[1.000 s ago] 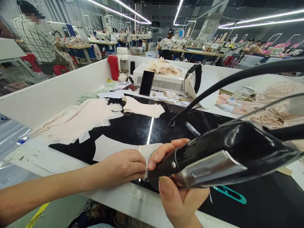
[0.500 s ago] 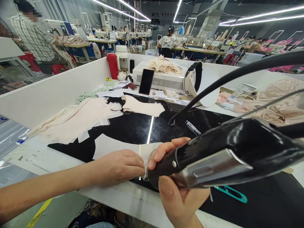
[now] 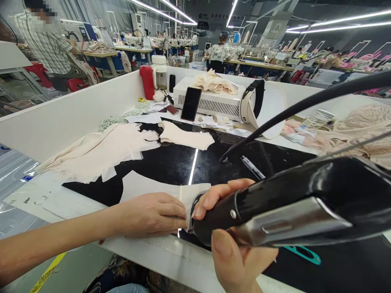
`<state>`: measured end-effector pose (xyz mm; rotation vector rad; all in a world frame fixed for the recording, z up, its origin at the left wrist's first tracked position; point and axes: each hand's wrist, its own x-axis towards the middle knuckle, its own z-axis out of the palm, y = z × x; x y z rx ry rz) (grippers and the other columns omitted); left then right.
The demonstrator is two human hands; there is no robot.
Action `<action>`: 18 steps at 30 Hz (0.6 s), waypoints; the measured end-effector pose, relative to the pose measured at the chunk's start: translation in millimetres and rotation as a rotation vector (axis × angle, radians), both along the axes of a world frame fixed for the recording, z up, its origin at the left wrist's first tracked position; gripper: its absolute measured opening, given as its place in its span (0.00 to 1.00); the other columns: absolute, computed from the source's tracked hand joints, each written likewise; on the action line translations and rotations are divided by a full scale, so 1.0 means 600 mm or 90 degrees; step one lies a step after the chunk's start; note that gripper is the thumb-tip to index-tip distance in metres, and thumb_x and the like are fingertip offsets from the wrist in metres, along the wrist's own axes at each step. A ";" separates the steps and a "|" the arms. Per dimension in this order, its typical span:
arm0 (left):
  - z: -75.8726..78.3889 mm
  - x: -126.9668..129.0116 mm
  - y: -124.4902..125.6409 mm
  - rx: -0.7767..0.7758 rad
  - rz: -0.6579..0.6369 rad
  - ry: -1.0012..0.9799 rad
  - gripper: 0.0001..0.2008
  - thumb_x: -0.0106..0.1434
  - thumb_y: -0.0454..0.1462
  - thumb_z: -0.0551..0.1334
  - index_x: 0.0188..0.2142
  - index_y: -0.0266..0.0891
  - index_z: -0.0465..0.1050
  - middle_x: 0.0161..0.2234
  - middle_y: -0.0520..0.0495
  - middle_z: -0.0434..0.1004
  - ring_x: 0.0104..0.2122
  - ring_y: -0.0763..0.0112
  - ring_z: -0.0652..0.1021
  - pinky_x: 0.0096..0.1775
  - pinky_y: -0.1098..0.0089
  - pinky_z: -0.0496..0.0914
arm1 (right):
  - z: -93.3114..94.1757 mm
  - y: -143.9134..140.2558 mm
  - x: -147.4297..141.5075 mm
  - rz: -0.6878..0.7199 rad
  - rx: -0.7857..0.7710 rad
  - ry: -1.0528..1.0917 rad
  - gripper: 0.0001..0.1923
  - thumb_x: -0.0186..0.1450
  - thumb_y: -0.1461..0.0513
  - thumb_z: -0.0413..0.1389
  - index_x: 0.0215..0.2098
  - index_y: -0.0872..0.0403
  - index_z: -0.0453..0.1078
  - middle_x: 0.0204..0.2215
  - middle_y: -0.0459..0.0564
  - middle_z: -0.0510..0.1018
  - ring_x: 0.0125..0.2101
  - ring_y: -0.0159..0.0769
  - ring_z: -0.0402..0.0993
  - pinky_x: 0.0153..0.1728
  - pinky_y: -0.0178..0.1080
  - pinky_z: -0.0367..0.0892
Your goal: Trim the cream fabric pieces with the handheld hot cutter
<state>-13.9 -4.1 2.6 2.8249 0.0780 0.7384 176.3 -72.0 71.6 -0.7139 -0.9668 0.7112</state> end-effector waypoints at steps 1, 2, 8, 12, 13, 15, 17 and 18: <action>0.000 0.000 0.000 0.000 -0.001 -0.001 0.18 0.86 0.36 0.53 0.54 0.34 0.83 0.50 0.41 0.88 0.52 0.63 0.85 0.61 0.65 0.76 | 0.000 0.001 0.000 0.000 -0.001 0.004 0.24 0.59 0.51 0.77 0.47 0.48 0.76 0.27 0.40 0.80 0.20 0.35 0.75 0.21 0.39 0.77; 0.000 0.001 0.000 0.000 -0.001 -0.003 0.18 0.86 0.36 0.53 0.54 0.34 0.83 0.50 0.42 0.88 0.52 0.64 0.85 0.61 0.66 0.76 | 0.001 0.001 0.000 0.000 -0.001 0.007 0.24 0.59 0.51 0.77 0.47 0.48 0.76 0.27 0.40 0.81 0.20 0.35 0.75 0.20 0.38 0.77; -0.002 0.002 0.001 0.013 -0.009 -0.037 0.17 0.86 0.36 0.54 0.52 0.33 0.83 0.48 0.42 0.88 0.51 0.63 0.85 0.60 0.66 0.77 | 0.003 0.000 -0.001 -0.004 -0.006 0.015 0.24 0.58 0.51 0.78 0.46 0.48 0.76 0.26 0.40 0.81 0.20 0.35 0.76 0.20 0.37 0.77; -0.002 0.000 0.002 0.006 -0.016 -0.037 0.17 0.86 0.36 0.54 0.52 0.33 0.83 0.48 0.42 0.89 0.51 0.63 0.85 0.60 0.65 0.77 | 0.001 0.000 -0.002 -0.009 -0.009 0.022 0.25 0.58 0.51 0.78 0.46 0.48 0.76 0.26 0.40 0.81 0.20 0.35 0.76 0.20 0.38 0.77; -0.001 -0.001 0.003 0.004 -0.017 -0.036 0.17 0.86 0.36 0.54 0.52 0.33 0.83 0.48 0.42 0.89 0.50 0.63 0.85 0.60 0.65 0.77 | 0.001 0.001 -0.003 -0.011 -0.012 0.023 0.25 0.57 0.51 0.78 0.46 0.48 0.76 0.26 0.40 0.81 0.20 0.35 0.76 0.20 0.38 0.77; -0.002 -0.002 0.003 0.000 -0.017 -0.036 0.17 0.86 0.36 0.54 0.52 0.33 0.83 0.48 0.42 0.89 0.50 0.63 0.85 0.59 0.65 0.77 | 0.001 0.002 -0.004 -0.016 -0.017 0.031 0.25 0.56 0.51 0.78 0.46 0.48 0.77 0.26 0.40 0.81 0.20 0.35 0.76 0.20 0.38 0.77; -0.003 -0.003 0.003 -0.002 -0.014 -0.037 0.17 0.86 0.36 0.54 0.51 0.34 0.83 0.49 0.43 0.89 0.50 0.63 0.86 0.59 0.65 0.77 | 0.001 0.004 -0.006 -0.025 -0.014 0.047 0.26 0.55 0.51 0.79 0.45 0.48 0.77 0.25 0.39 0.81 0.19 0.35 0.75 0.20 0.37 0.77; -0.004 -0.004 0.002 -0.003 -0.012 -0.037 0.17 0.86 0.36 0.54 0.51 0.34 0.83 0.49 0.43 0.89 0.51 0.63 0.85 0.59 0.65 0.77 | 0.002 0.004 -0.007 -0.029 -0.013 0.055 0.26 0.54 0.51 0.79 0.45 0.48 0.77 0.25 0.39 0.81 0.19 0.34 0.74 0.20 0.37 0.77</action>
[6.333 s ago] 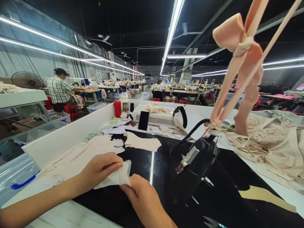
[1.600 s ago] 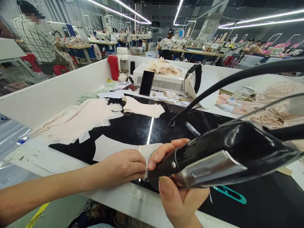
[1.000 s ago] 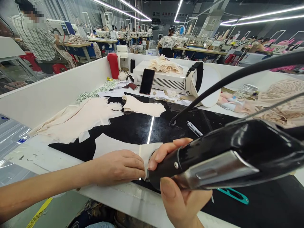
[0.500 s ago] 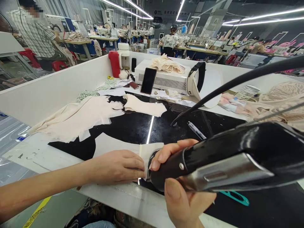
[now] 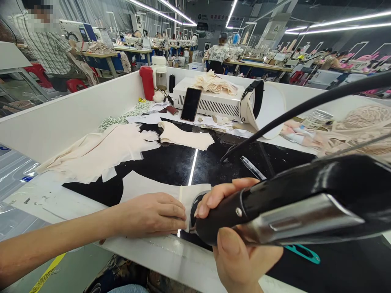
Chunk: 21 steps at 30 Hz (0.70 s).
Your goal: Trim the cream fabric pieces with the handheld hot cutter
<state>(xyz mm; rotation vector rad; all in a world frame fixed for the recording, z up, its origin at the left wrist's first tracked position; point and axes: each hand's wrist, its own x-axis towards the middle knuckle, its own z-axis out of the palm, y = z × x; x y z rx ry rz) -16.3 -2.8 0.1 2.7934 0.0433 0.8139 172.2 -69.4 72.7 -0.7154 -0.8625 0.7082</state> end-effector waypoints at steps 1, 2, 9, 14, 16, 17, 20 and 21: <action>-0.001 -0.001 0.000 -0.001 0.002 0.000 0.17 0.86 0.36 0.55 0.51 0.34 0.83 0.49 0.43 0.89 0.51 0.63 0.85 0.60 0.65 0.77 | 0.000 0.001 -0.001 -0.003 0.001 0.007 0.27 0.53 0.51 0.80 0.45 0.47 0.77 0.25 0.39 0.81 0.19 0.34 0.74 0.19 0.36 0.76; -0.001 -0.001 -0.001 -0.004 0.003 0.000 0.17 0.86 0.36 0.55 0.51 0.34 0.83 0.49 0.42 0.89 0.51 0.63 0.85 0.60 0.65 0.77 | 0.001 0.002 -0.001 -0.006 0.003 0.012 0.28 0.53 0.50 0.80 0.45 0.47 0.77 0.25 0.39 0.81 0.19 0.34 0.74 0.19 0.36 0.76; -0.001 0.002 -0.003 -0.008 0.001 0.006 0.16 0.86 0.36 0.55 0.52 0.33 0.83 0.49 0.42 0.88 0.51 0.63 0.85 0.59 0.64 0.78 | 0.002 0.001 -0.003 0.003 -0.007 0.020 0.27 0.52 0.51 0.79 0.45 0.47 0.77 0.24 0.39 0.81 0.18 0.34 0.73 0.18 0.36 0.76; 0.000 0.003 -0.003 -0.016 0.012 0.021 0.17 0.86 0.37 0.54 0.53 0.36 0.83 0.50 0.42 0.89 0.52 0.64 0.85 0.60 0.65 0.77 | 0.003 -0.001 -0.003 -0.010 0.006 0.010 0.25 0.54 0.52 0.78 0.45 0.48 0.77 0.24 0.38 0.81 0.19 0.34 0.73 0.19 0.36 0.75; 0.000 0.003 -0.003 -0.018 0.007 0.014 0.16 0.86 0.37 0.55 0.53 0.35 0.83 0.50 0.42 0.89 0.51 0.63 0.85 0.60 0.65 0.77 | 0.002 0.000 -0.003 -0.012 0.005 0.008 0.26 0.54 0.52 0.78 0.45 0.48 0.77 0.24 0.39 0.81 0.19 0.34 0.73 0.19 0.36 0.75; 0.000 0.004 -0.003 -0.018 0.004 0.007 0.16 0.86 0.37 0.55 0.52 0.34 0.83 0.49 0.42 0.88 0.51 0.63 0.85 0.59 0.65 0.77 | 0.001 0.001 -0.003 -0.013 0.007 0.005 0.26 0.54 0.51 0.78 0.45 0.48 0.77 0.25 0.39 0.81 0.19 0.34 0.73 0.19 0.37 0.75; 0.001 0.006 -0.003 -0.022 -0.001 -0.005 0.15 0.85 0.35 0.57 0.52 0.32 0.83 0.49 0.41 0.88 0.51 0.62 0.85 0.59 0.63 0.78 | -0.001 0.001 -0.002 -0.015 0.007 -0.010 0.25 0.56 0.51 0.77 0.46 0.48 0.76 0.25 0.39 0.80 0.19 0.35 0.73 0.19 0.38 0.74; 0.001 0.006 -0.003 -0.023 -0.001 -0.007 0.14 0.85 0.35 0.57 0.52 0.32 0.83 0.49 0.41 0.88 0.50 0.62 0.86 0.59 0.63 0.78 | -0.001 0.001 -0.002 -0.015 0.005 -0.016 0.25 0.56 0.51 0.77 0.46 0.48 0.76 0.25 0.39 0.80 0.19 0.35 0.73 0.19 0.38 0.74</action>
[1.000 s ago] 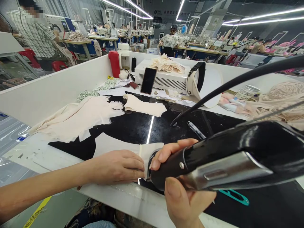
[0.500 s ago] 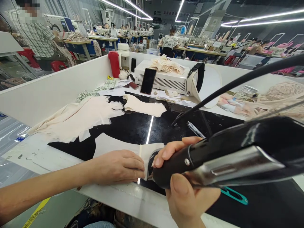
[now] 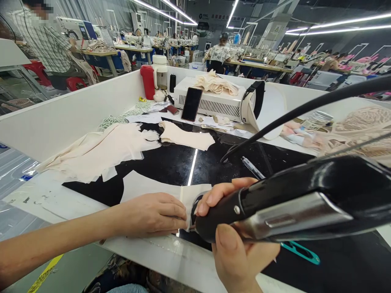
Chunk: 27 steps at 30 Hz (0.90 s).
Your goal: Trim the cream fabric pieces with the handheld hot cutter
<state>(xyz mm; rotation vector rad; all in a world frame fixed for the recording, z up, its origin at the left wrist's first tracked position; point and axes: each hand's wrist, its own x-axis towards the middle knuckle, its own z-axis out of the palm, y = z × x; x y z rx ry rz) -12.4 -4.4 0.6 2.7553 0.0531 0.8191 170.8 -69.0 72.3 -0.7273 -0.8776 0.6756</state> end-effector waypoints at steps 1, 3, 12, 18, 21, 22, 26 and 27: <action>0.000 0.000 0.000 -0.001 0.000 0.001 0.14 0.85 0.35 0.57 0.52 0.32 0.83 0.49 0.41 0.88 0.50 0.62 0.86 0.59 0.63 0.78 | 0.000 -0.001 0.000 0.001 -0.004 -0.007 0.24 0.57 0.51 0.77 0.46 0.48 0.76 0.26 0.39 0.80 0.20 0.35 0.74 0.20 0.39 0.75; 0.001 0.001 0.001 -0.003 0.001 0.005 0.15 0.85 0.36 0.56 0.52 0.33 0.83 0.49 0.41 0.88 0.50 0.62 0.86 0.59 0.64 0.78 | 0.002 -0.004 0.001 0.004 -0.010 -0.024 0.23 0.58 0.52 0.76 0.47 0.48 0.75 0.26 0.40 0.80 0.20 0.36 0.74 0.20 0.39 0.75; 0.000 -0.003 0.000 -0.016 0.005 0.035 0.14 0.85 0.36 0.57 0.53 0.36 0.83 0.50 0.41 0.88 0.53 0.63 0.86 0.60 0.64 0.78 | -0.001 -0.004 0.000 0.007 0.009 -0.017 0.23 0.61 0.51 0.75 0.48 0.47 0.74 0.26 0.39 0.78 0.20 0.35 0.73 0.21 0.39 0.74; 0.001 -0.002 0.000 -0.006 0.003 0.030 0.16 0.86 0.37 0.55 0.53 0.35 0.83 0.50 0.41 0.88 0.53 0.62 0.85 0.60 0.64 0.78 | -0.001 -0.004 0.002 0.029 -0.010 -0.049 0.23 0.62 0.51 0.74 0.48 0.47 0.73 0.27 0.40 0.77 0.21 0.35 0.74 0.22 0.39 0.73; 0.003 -0.002 0.001 -0.007 0.002 0.034 0.16 0.86 0.37 0.55 0.53 0.36 0.83 0.50 0.41 0.88 0.53 0.63 0.85 0.60 0.64 0.78 | 0.000 -0.006 0.003 0.027 -0.021 -0.065 0.21 0.65 0.52 0.73 0.48 0.47 0.72 0.27 0.41 0.77 0.22 0.36 0.75 0.23 0.41 0.74; 0.003 -0.002 0.001 -0.010 0.000 0.035 0.16 0.86 0.37 0.55 0.53 0.35 0.83 0.50 0.41 0.88 0.53 0.62 0.85 0.60 0.64 0.78 | 0.001 -0.006 0.003 0.027 -0.025 -0.066 0.20 0.65 0.52 0.73 0.48 0.47 0.72 0.27 0.41 0.77 0.22 0.37 0.75 0.23 0.41 0.75; 0.002 -0.002 0.003 -0.013 -0.007 0.025 0.14 0.85 0.36 0.57 0.53 0.34 0.83 0.49 0.40 0.88 0.52 0.61 0.86 0.59 0.63 0.79 | 0.001 -0.005 0.001 0.019 -0.007 -0.038 0.23 0.62 0.51 0.75 0.48 0.47 0.73 0.27 0.40 0.78 0.21 0.36 0.74 0.22 0.39 0.74; 0.001 -0.002 0.003 -0.013 -0.006 0.023 0.14 0.85 0.36 0.57 0.53 0.34 0.83 0.49 0.40 0.88 0.51 0.62 0.86 0.59 0.63 0.79 | 0.001 -0.004 0.000 0.013 -0.001 -0.030 0.24 0.61 0.50 0.75 0.48 0.47 0.73 0.27 0.39 0.78 0.21 0.35 0.74 0.22 0.39 0.74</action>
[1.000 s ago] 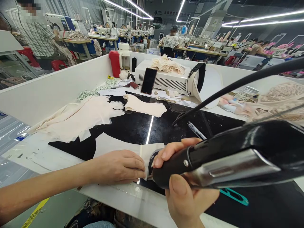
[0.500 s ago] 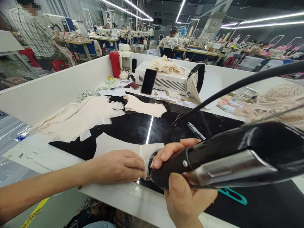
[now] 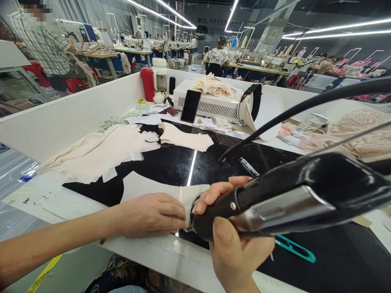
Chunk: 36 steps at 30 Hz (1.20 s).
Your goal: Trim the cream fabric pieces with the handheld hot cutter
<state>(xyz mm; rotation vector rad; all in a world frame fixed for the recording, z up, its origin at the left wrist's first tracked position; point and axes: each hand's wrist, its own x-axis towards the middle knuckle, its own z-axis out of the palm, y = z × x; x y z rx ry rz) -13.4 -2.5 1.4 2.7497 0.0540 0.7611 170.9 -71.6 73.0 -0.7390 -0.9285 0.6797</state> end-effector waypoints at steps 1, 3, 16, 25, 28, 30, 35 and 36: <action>-0.001 0.000 0.000 0.000 0.001 0.001 0.14 0.85 0.36 0.57 0.53 0.35 0.83 0.49 0.40 0.88 0.51 0.62 0.86 0.59 0.64 0.79 | 0.000 0.001 -0.001 -0.006 0.002 0.005 0.24 0.60 0.50 0.75 0.49 0.47 0.74 0.27 0.39 0.77 0.21 0.35 0.74 0.22 0.39 0.74; -0.001 0.000 0.000 -0.001 0.003 0.002 0.13 0.84 0.35 0.58 0.53 0.35 0.83 0.49 0.40 0.88 0.52 0.62 0.86 0.59 0.63 0.79 | -0.001 0.002 -0.001 -0.011 -0.008 0.003 0.25 0.60 0.49 0.75 0.48 0.46 0.74 0.27 0.39 0.77 0.21 0.36 0.74 0.22 0.40 0.74; 0.003 -0.005 -0.002 -0.012 0.025 0.016 0.11 0.83 0.36 0.60 0.56 0.35 0.81 0.52 0.38 0.87 0.53 0.61 0.85 0.59 0.63 0.79 | -0.004 -0.003 0.000 0.021 -0.007 -0.026 0.21 0.64 0.51 0.74 0.48 0.48 0.73 0.28 0.41 0.78 0.22 0.35 0.75 0.23 0.39 0.76; 0.031 -0.043 -0.021 -0.047 -0.007 0.039 0.10 0.83 0.38 0.62 0.53 0.36 0.80 0.43 0.42 0.87 0.43 0.64 0.86 0.55 0.65 0.80 | 0.020 0.027 0.048 -0.074 0.024 -0.015 0.18 0.61 0.54 0.74 0.45 0.48 0.76 0.26 0.40 0.79 0.20 0.35 0.75 0.20 0.39 0.75; 0.047 -0.044 -0.026 -0.042 0.017 0.046 0.11 0.85 0.39 0.59 0.54 0.37 0.79 0.44 0.43 0.87 0.44 0.64 0.86 0.55 0.67 0.78 | 0.016 0.048 0.068 -0.093 0.030 -0.013 0.17 0.62 0.56 0.73 0.45 0.48 0.76 0.27 0.40 0.80 0.21 0.35 0.76 0.22 0.38 0.75; 0.052 -0.035 -0.024 -0.017 0.045 0.044 0.11 0.85 0.38 0.58 0.55 0.37 0.79 0.45 0.43 0.87 0.45 0.64 0.85 0.56 0.66 0.78 | 0.008 0.058 0.072 -0.095 0.034 -0.012 0.18 0.62 0.56 0.74 0.46 0.48 0.75 0.27 0.39 0.80 0.21 0.34 0.76 0.23 0.38 0.76; 0.042 0.015 -0.006 0.072 0.096 0.041 0.10 0.84 0.38 0.60 0.57 0.36 0.78 0.47 0.43 0.86 0.49 0.61 0.84 0.56 0.61 0.78 | -0.012 0.069 0.064 -0.061 0.032 -0.017 0.21 0.64 0.53 0.75 0.48 0.48 0.74 0.29 0.39 0.81 0.23 0.34 0.77 0.24 0.38 0.76; 0.037 0.025 -0.002 0.084 0.097 0.040 0.11 0.84 0.38 0.60 0.57 0.35 0.77 0.47 0.43 0.85 0.48 0.60 0.83 0.56 0.60 0.79 | -0.015 0.070 0.062 -0.052 0.029 -0.018 0.21 0.64 0.53 0.75 0.48 0.48 0.74 0.29 0.39 0.81 0.23 0.34 0.78 0.25 0.38 0.76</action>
